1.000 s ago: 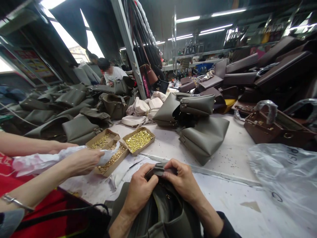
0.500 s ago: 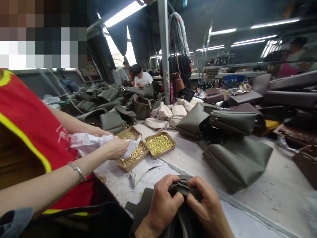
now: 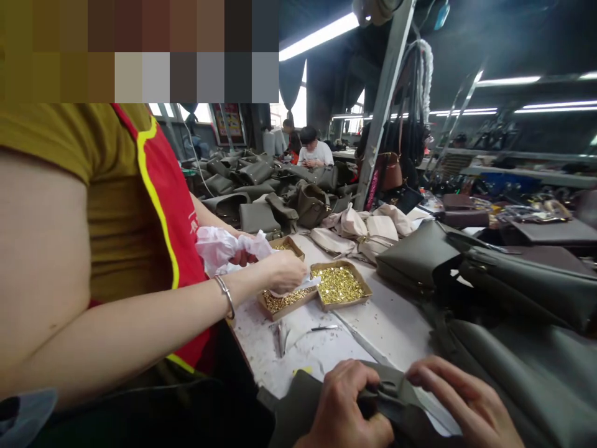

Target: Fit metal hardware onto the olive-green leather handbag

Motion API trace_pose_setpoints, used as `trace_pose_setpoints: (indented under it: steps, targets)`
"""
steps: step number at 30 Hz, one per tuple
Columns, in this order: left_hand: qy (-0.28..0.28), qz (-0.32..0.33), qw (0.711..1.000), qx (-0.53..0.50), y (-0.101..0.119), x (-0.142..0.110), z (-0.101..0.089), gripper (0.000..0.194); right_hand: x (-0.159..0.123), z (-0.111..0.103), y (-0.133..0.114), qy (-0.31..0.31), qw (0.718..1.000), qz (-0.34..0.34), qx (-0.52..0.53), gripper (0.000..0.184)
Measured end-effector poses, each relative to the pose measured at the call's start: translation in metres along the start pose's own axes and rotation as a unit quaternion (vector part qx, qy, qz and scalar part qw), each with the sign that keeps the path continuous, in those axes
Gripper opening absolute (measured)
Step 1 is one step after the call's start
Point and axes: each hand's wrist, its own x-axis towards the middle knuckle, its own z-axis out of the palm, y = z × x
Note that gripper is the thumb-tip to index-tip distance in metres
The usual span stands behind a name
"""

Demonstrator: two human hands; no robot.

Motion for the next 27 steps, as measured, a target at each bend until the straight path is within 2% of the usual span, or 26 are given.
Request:
trace_pose_setpoints:
  steps: [2, 6, 10, 12, 14, 17, 20, 22, 24, 27]
  targets:
    - [0.009, 0.004, 1.000, -0.008, -0.002, 0.001, 0.000, 0.030, 0.019, -0.003, -0.001, -0.007, 1.000, -0.001, -0.024, 0.040]
    - [-0.003, 0.003, 1.000, -0.025, -0.009, 0.004, 0.000, 0.032, 0.063, 0.012, 0.004, -0.072, 0.991, -0.087, -0.077, 0.033]
    - [-0.020, 0.025, 0.999, -0.037, -0.020, 0.000, 0.004, 0.030, 0.108, 0.043, 0.003, -0.136, 0.965, -0.155, -0.162, 0.022]
    - [-0.024, 0.023, 0.999, -0.040, -0.018, -0.003, 0.002, 0.029, 0.130, 0.061, -0.001, -0.153, 0.944, -0.200, -0.212, 0.022]
    - [-0.021, 0.004, 0.998, -0.053, -0.009, 0.000, -0.008, 0.025, 0.150, 0.082, -0.006, -0.168, 0.918, -0.235, -0.271, 0.023]
    - [-0.001, -0.053, 0.994, -0.090, 0.007, 0.024, -0.044, 0.015, 0.176, 0.115, -0.012, -0.195, 0.887, -0.256, -0.331, 0.022]
    - [0.050, -0.068, 0.993, -0.085, 0.009, 0.070, -0.094, 0.008, 0.194, 0.147, -0.017, -0.206, 0.877, -0.265, -0.345, 0.022]
    - [0.083, -0.076, 0.990, -0.082, 0.003, 0.103, -0.129, 0.026, 0.203, 0.164, -0.021, -0.211, 0.872, -0.267, -0.352, 0.022]
    - [0.113, -0.082, 0.987, -0.080, -0.006, 0.130, -0.160, 0.033, 0.208, 0.178, -0.025, -0.215, 0.869, -0.264, -0.360, 0.019]
    - [0.146, -0.087, 0.982, -0.080, -0.014, 0.148, -0.193, 0.028, 0.213, 0.192, -0.030, -0.221, 0.865, -0.256, -0.370, 0.013]
